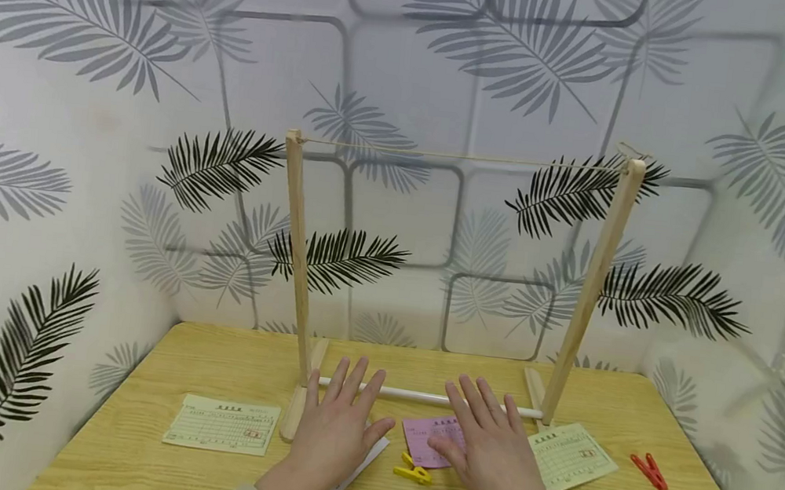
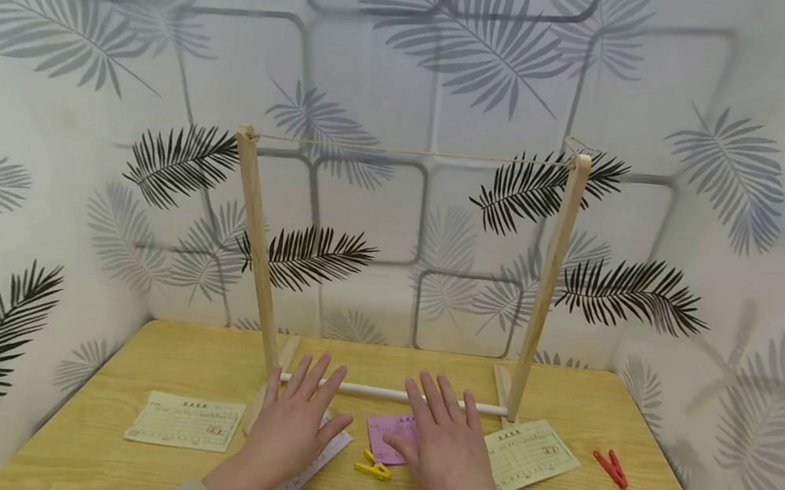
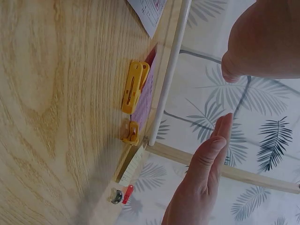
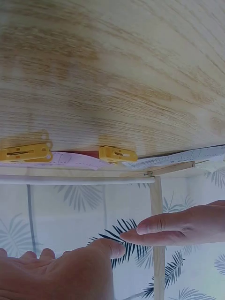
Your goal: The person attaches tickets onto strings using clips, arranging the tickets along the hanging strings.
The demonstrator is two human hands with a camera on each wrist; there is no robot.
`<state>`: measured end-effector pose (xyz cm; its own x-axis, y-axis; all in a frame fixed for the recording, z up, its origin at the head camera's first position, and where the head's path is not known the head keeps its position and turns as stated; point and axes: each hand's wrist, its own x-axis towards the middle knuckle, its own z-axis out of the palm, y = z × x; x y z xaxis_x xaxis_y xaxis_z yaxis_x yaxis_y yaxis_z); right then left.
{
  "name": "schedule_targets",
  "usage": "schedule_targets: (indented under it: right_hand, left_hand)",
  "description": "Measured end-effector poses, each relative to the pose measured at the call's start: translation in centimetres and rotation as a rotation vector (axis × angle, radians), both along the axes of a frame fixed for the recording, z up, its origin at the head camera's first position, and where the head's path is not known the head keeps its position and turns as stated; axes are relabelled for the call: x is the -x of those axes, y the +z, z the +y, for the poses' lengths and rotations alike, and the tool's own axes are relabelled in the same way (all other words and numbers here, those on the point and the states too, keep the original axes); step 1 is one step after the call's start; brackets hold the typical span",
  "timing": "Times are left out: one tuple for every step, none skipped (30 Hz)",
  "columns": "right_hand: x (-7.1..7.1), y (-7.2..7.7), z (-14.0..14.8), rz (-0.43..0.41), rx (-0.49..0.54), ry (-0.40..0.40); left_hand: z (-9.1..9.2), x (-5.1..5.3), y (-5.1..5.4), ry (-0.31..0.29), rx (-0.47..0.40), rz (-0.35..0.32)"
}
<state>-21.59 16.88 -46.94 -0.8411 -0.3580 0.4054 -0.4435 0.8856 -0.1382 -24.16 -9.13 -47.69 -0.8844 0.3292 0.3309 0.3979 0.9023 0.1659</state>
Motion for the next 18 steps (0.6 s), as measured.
schedule_targets:
  right_hand:
    - [0.01,0.01,-0.02,-0.002,0.0,-0.001]
    - [0.03,0.03,-0.04,-0.003,0.0,-0.002]
    - [0.04,0.03,-0.06,-0.005,-0.002,-0.003]
    - [0.07,0.07,-0.1,-0.006,-0.005,-0.005]
    - [0.09,0.12,-0.14,-0.008,-0.003,-0.005]
    - [0.11,0.16,-0.18,-0.01,-0.002,-0.004]
    - [0.12,0.19,-0.22,-0.012,0.001,-0.002]
    - [0.11,0.21,-0.25,-0.014,0.002,0.0]
    - [0.11,0.21,-0.28,-0.017,0.003,0.002]
    - [0.1,0.23,-0.29,-0.018,0.008,0.005]
    - [0.1,0.22,-0.29,-0.022,0.013,0.007]
    - [0.09,0.2,-0.28,-0.025,0.016,0.009]
    - [0.09,0.17,-0.26,-0.027,0.019,0.009]
    - [0.11,0.15,-0.24,-0.03,0.021,0.009]
    - [0.14,0.11,-0.22,-0.032,0.025,0.009]
    - [0.17,0.08,-0.19,-0.033,0.026,0.009]
    - [0.22,0.03,-0.18,-0.035,0.027,0.009]
    - [0.28,0.0,-0.17,-0.035,0.026,0.009]
  left_hand:
    - [0.0,0.01,0.01,0.001,0.002,-0.001]
    - [-0.01,0.03,0.02,0.002,0.005,-0.003]
    - [-0.02,0.05,0.03,0.003,0.008,-0.003]
    - [-0.02,0.07,0.09,0.006,0.012,-0.004]
    - [-0.02,0.11,0.13,0.006,0.014,-0.004]
    - [-0.03,0.15,0.16,0.007,0.019,-0.002]
    - [-0.05,0.15,0.19,0.008,0.026,0.001]
    - [-0.07,0.16,0.21,0.009,0.032,0.003]
    - [-0.08,0.14,0.25,0.008,0.032,0.004]
    - [-0.08,0.15,0.25,0.005,0.032,0.005]
    - [-0.08,0.16,0.26,0.003,0.031,0.005]
    - [-0.08,0.15,0.29,0.0,0.029,0.005]
    - [-0.07,0.15,0.32,-0.003,0.023,0.003]
    - [-0.06,0.15,0.36,-0.006,0.015,0.0]
    - [-0.06,0.15,0.4,-0.007,0.008,0.0]
    - [-0.06,0.17,0.43,-0.006,0.005,0.0]
    - [-0.06,0.18,0.5,-0.005,0.0,0.0]
    - [-0.08,0.19,0.55,-0.004,-0.005,0.0]
